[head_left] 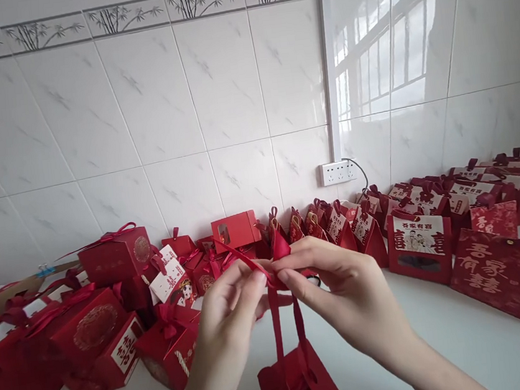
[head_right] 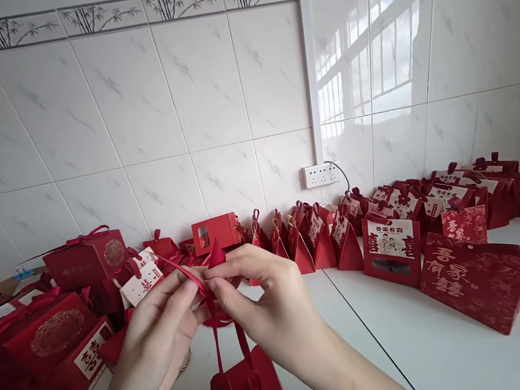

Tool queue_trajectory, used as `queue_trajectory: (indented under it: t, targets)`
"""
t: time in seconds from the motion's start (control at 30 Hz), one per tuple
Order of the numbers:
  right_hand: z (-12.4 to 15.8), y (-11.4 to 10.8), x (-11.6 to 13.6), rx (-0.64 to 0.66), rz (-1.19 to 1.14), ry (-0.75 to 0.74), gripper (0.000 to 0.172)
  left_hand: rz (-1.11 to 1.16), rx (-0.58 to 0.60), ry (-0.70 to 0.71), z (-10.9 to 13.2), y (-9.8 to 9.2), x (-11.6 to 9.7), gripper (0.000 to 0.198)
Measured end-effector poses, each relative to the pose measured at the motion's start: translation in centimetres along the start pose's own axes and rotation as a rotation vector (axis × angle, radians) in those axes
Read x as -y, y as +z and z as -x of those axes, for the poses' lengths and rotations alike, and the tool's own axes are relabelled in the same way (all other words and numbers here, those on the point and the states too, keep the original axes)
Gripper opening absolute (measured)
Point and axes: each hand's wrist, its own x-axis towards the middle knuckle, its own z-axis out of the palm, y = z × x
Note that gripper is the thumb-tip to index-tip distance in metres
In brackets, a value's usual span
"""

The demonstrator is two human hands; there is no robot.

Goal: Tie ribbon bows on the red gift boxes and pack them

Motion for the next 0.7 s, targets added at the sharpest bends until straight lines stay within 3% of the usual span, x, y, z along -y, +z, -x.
queue_trajectory:
  t: [0.3,0.43,0.7]
  targets:
    - [0.07,-0.02,-0.2,-0.105,0.058,-0.081,0.019,0.018,0.054,0.044,-0.02,0.35,-0.13,0.021]
    - [0.37,-0.05,-0.1,-0.156,0.076,-0.137,0.021,0.021,0.023,0.056,-0.04,0.23,0.17,0.021]
    - [0.52,-0.49,0.06,-0.116,0.148,-0.172,0.023,0.244,0.094,0.033,-0.15,0.98,0.57,0.012]
